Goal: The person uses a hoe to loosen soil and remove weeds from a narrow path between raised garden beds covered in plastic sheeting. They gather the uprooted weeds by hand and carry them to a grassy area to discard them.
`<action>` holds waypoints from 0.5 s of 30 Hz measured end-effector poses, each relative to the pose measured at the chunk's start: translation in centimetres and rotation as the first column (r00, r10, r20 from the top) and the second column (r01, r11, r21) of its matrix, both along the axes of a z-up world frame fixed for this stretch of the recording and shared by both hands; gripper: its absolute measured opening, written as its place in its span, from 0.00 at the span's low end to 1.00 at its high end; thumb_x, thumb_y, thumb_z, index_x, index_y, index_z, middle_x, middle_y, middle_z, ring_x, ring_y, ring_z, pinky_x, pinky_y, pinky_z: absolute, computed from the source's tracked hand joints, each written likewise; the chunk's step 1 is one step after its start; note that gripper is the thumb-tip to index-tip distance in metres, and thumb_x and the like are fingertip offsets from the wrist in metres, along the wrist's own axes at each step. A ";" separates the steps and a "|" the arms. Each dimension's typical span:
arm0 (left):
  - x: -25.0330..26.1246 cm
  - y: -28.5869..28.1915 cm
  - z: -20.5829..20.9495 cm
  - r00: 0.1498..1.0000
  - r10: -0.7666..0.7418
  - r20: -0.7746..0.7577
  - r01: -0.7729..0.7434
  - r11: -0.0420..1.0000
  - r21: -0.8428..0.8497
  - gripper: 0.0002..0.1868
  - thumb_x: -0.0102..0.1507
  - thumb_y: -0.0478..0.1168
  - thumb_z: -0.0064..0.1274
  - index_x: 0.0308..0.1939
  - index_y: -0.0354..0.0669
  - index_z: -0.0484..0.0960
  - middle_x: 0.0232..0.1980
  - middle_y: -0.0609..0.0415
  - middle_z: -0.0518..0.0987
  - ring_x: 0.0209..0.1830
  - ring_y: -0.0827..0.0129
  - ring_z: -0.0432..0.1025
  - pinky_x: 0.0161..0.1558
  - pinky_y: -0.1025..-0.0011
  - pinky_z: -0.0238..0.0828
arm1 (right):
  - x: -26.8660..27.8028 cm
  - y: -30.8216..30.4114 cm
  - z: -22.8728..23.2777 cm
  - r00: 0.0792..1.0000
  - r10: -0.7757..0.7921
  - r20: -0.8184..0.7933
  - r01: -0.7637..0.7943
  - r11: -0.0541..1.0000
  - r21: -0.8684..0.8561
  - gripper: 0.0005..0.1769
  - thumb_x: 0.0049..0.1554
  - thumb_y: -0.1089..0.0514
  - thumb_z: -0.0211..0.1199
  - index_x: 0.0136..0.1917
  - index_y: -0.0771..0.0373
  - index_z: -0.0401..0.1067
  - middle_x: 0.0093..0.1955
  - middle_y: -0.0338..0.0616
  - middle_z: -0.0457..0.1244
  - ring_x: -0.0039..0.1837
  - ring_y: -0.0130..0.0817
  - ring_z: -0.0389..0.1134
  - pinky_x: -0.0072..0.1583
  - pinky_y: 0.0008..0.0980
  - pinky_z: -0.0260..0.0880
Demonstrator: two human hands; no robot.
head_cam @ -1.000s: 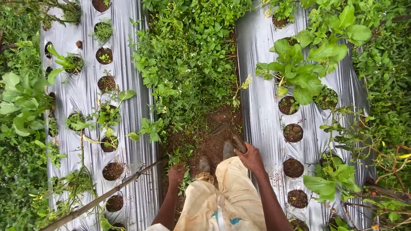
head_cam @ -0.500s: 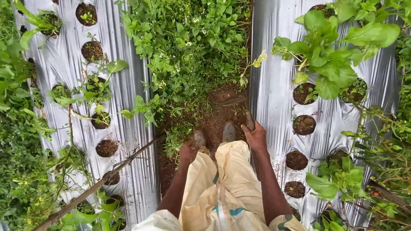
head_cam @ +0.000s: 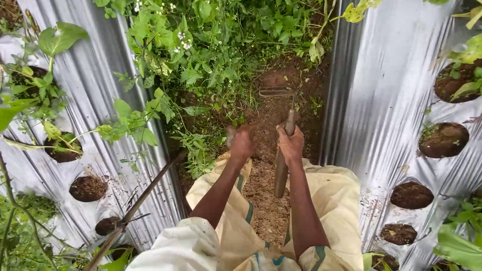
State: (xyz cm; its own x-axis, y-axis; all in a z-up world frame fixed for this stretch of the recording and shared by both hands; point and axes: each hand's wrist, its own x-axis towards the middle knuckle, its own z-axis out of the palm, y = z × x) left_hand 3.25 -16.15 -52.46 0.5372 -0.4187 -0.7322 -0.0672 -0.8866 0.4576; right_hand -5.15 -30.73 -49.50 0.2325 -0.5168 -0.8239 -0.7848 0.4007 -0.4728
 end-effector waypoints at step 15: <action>10.0 -19.8 -30.2 0.823 -0.016 0.568 0.389 0.743 -0.544 0.29 0.64 0.27 0.51 0.70 0.46 0.70 0.72 0.45 0.69 0.69 0.39 0.66 0.67 0.42 0.66 | 8.1 -3.9 -26.5 0.767 -0.398 0.503 0.636 0.575 -0.515 0.08 0.62 0.57 0.65 0.47 0.62 0.70 0.28 0.42 0.62 0.27 0.27 0.65 0.31 0.24 0.64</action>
State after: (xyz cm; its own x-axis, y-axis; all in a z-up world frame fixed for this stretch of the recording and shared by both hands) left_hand 13.30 -35.92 -82.68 0.5818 -0.8093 0.0802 -0.5896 -0.3518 0.7270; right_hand 2.99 -34.67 -75.95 -0.0803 -0.9786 -0.1893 -0.3075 0.2049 -0.9292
